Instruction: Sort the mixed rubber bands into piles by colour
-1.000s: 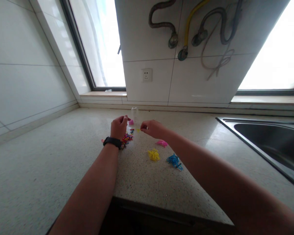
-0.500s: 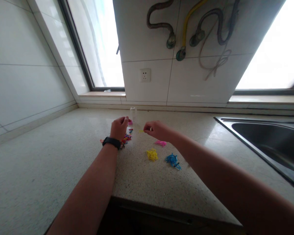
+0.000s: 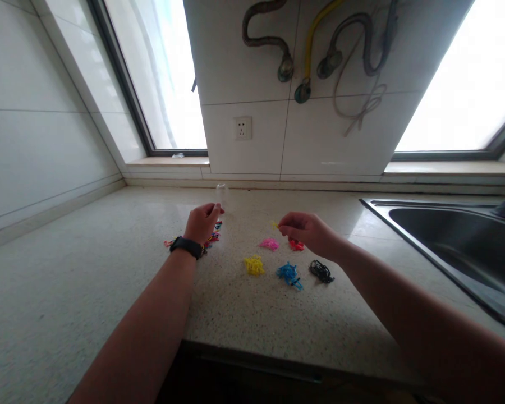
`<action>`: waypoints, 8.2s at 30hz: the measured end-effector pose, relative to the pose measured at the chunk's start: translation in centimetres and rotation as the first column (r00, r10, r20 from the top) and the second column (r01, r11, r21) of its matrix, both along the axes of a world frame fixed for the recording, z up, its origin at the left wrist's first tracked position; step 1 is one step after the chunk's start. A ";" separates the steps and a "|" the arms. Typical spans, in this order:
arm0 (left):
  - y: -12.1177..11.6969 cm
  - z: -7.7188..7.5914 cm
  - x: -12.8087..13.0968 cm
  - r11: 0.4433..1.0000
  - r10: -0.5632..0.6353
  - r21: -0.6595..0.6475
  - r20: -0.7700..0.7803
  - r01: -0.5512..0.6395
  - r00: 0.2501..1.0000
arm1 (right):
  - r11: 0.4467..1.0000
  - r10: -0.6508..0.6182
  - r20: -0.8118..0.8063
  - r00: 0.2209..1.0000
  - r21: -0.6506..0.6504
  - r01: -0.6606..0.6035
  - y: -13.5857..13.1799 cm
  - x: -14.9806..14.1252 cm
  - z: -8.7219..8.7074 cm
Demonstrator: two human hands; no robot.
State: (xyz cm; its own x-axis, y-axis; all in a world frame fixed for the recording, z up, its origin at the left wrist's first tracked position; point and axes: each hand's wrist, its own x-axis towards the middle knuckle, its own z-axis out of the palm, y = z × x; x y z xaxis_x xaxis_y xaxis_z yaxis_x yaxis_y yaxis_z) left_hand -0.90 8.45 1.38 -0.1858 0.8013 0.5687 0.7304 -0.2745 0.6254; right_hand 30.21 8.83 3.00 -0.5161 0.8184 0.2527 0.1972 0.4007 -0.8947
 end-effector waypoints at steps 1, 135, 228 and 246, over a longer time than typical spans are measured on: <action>0.0 0.0 0.1 1.000 -0.005 0.002 -0.007 0.005 1.000 | 0.999 -0.008 -0.046 0.999 -0.038 0.007 -0.3 0.3 -0.2; -2.8 0.9 5.3 0.550 -0.769 -0.676 -0.183 0.490 0.612 | 0.998 -0.028 -0.068 0.997 0.046 0.031 -2.7 -0.7 -1.0; -1.0 -0.1 2.0 0.843 -0.481 -0.441 -0.364 0.308 0.798 | 0.855 -0.379 0.619 0.688 0.519 0.004 -4.2 -0.8 -0.5; -0.4 1.0 -4.0 0.993 0.098 -0.059 -0.140 -0.107 0.985 | 0.882 -0.182 0.495 0.850 0.464 -0.081 -2.1 -4.9 0.2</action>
